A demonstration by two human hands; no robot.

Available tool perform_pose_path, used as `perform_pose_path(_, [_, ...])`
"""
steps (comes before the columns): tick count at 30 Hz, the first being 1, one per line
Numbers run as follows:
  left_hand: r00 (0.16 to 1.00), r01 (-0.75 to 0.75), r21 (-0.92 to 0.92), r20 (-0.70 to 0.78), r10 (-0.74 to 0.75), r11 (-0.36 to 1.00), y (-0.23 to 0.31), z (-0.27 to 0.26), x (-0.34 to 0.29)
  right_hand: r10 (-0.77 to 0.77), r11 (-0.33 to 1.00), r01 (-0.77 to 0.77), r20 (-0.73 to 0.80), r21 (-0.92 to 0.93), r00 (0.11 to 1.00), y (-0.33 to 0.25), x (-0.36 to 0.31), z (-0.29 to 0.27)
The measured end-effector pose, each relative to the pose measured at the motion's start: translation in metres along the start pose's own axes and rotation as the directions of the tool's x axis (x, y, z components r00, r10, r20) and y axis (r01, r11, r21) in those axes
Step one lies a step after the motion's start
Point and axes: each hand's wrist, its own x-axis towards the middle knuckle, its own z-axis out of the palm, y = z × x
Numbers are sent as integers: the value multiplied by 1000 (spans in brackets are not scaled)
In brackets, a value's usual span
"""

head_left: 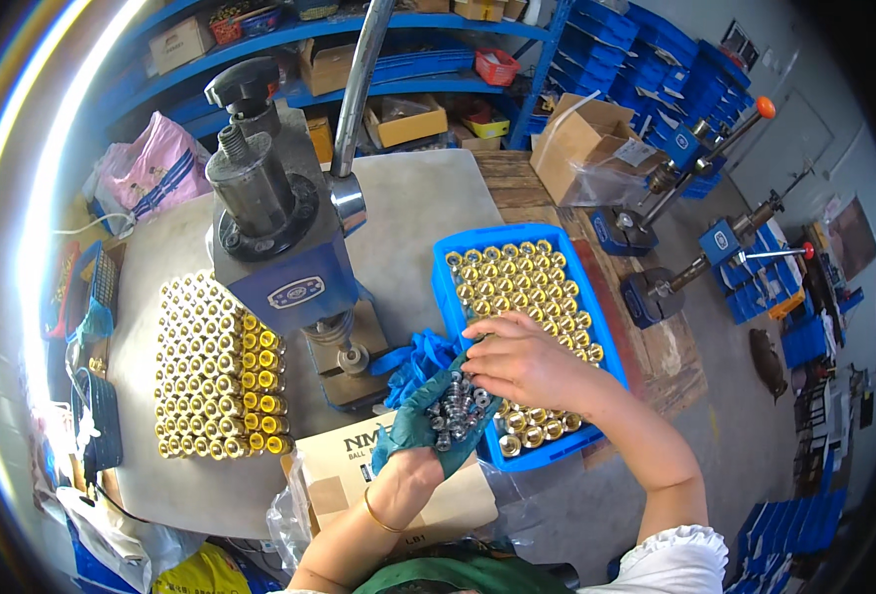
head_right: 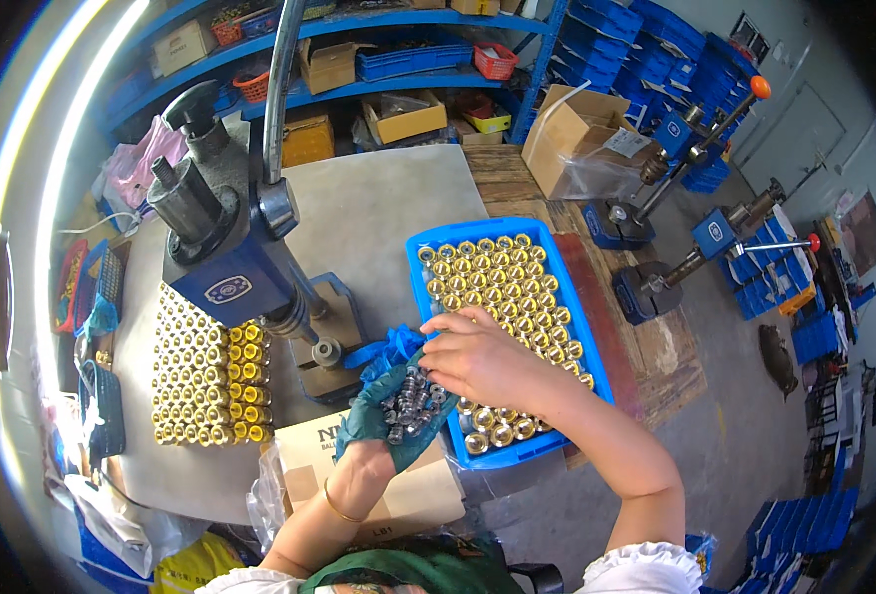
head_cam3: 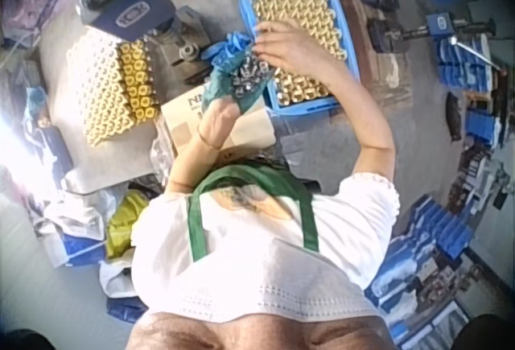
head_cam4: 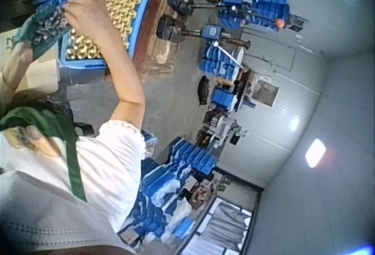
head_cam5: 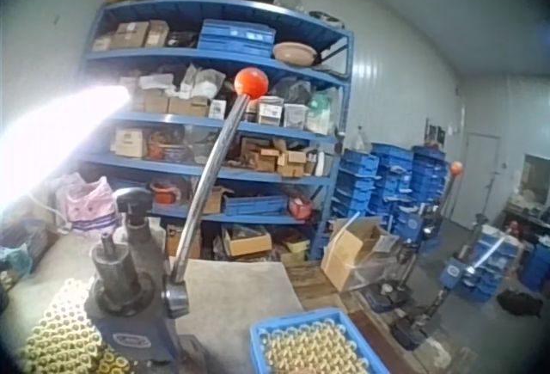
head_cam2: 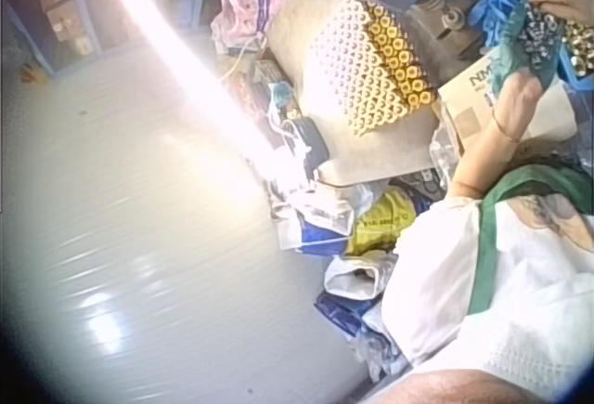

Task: The person puts on gloves, unpacks ball bearings from a box, and inserts the bearings into metal components in a tray by hand.

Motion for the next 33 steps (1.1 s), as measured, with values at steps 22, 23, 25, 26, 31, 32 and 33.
perform_pose_path(22, [987, -42, -29, 152, 46, 999, 13, -1, 7, -42, 998, 44, -64, 35, 997, 6, 7, 0])
perform_pose_path(23, [987, -20, -42, 157, 27, 999, 13, 0, 7, -51, 999, 52, -60, 8, 997, 6, 7, 0])
perform_pose_path(25, [987, -3, -53, 162, 12, 999, 15, -3, 6, -65, 998, 64, -57, -17, 996, 6, 9, 2])
perform_pose_path(26, [979, 12, -71, 204, 3, 997, 17, -9, 9, -55, 998, 54, -77, -18, 995, 6, 10, 4])
perform_pose_path(31, [995, -30, -87, 96, 39, 996, 17, -5, 13, 206, 963, -164, -186, 216, 961, 44, 16, 21])
perform_pose_path(32, [996, -56, -65, 69, 61, 996, 17, -4, 14, 174, 984, -158, -307, 78, 936, 65, 18, 26])
perform_pose_path(33, [995, -89, -43, 40, 91, 995, 17, -4, 14, 181, 980, -199, -336, -17, 924, 85, 23, 32])
